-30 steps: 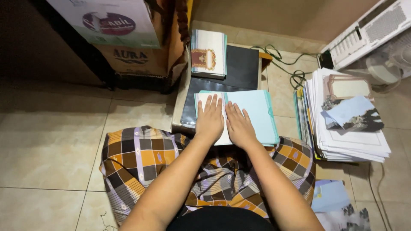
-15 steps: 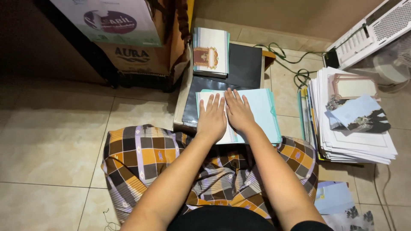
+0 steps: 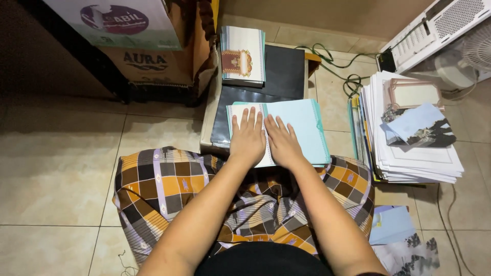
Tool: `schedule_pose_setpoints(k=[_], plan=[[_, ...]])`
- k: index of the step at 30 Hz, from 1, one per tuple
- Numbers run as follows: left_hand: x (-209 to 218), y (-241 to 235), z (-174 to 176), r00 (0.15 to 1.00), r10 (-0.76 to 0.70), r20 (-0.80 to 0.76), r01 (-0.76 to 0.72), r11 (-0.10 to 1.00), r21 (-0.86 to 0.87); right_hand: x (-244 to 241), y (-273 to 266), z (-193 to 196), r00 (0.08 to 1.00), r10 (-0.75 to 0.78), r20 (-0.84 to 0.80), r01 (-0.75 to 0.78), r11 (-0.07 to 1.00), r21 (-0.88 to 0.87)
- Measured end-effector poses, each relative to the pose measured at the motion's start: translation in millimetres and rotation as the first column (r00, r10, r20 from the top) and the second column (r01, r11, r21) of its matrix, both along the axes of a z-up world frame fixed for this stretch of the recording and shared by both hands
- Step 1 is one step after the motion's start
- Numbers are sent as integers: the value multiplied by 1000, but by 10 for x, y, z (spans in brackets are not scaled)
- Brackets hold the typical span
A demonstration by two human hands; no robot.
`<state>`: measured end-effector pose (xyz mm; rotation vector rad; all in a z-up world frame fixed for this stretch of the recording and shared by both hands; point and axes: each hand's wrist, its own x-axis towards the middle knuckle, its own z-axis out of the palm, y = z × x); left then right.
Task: Inserting printed cards into light blue paper sleeves and stacking them.
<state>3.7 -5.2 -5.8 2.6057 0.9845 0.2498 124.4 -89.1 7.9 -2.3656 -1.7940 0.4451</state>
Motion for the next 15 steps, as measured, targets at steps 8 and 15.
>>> schedule_pose_setpoints(k=[8,15], plan=[[-24,23,81,1000,-3,-18,3,1000,-12,151,408,33,996,6,84,-12,998,66],[23,30,12,999,-15,-28,15,1000,-7,-131,-340,184,999,12,40,-15,996,86]])
